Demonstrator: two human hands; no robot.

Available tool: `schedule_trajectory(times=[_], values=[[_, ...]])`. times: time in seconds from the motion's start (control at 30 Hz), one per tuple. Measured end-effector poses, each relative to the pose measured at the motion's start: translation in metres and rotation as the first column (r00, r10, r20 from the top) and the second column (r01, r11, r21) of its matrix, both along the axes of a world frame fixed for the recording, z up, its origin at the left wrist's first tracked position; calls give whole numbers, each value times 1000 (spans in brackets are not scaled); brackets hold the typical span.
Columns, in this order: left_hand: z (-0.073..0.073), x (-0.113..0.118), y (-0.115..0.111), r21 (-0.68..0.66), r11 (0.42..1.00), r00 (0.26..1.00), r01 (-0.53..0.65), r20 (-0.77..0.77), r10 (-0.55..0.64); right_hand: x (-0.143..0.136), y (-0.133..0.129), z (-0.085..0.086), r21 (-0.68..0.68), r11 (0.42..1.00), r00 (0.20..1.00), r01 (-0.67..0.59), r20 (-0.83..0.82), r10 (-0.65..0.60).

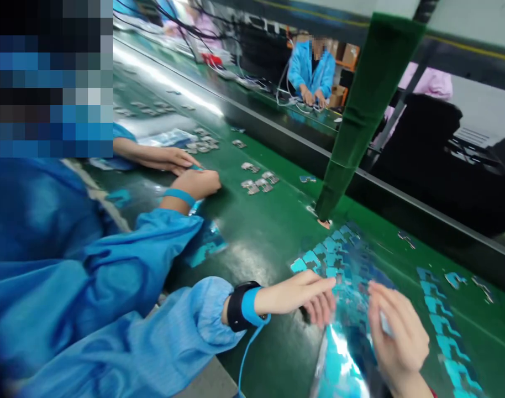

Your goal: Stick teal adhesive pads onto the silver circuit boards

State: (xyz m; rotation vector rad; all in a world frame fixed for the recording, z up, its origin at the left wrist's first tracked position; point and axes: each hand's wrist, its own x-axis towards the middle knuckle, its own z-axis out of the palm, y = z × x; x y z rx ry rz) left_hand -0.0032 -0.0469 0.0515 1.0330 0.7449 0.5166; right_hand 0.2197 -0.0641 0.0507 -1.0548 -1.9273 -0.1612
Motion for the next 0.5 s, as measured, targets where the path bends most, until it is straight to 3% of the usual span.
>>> schedule_trajectory(times=[0.07,0.17,0.23,0.3,0.33,0.4,0.47,0.5], values=[[2,1,3,-33,996,984,-87,154,91,-10,3,-4,72,978,961,-196,212,177],[-1,1,8,-8,974,957,-225,186,222,-23,10,-5,-25,959,910,-281,309,275],[-2,-1,10,12,958,944,-285,174,279,-24,16,-2,-151,966,955,-210,180,235],[-2,-4,12,42,949,938,-312,175,300,-19,23,1,-353,931,996,-90,-57,74],[-1,-5,12,56,948,937,-315,177,301,-15,27,1,-485,873,986,-59,-165,-24],[2,-8,12,78,949,941,-306,176,289,-3,35,-1,-713,694,942,-101,-293,-164],[4,-10,11,96,955,949,-279,179,259,8,41,-7,-836,514,913,-191,-343,-219],[4,-10,11,106,959,953,-262,184,240,12,44,-11,-861,458,903,-220,-358,-238]])
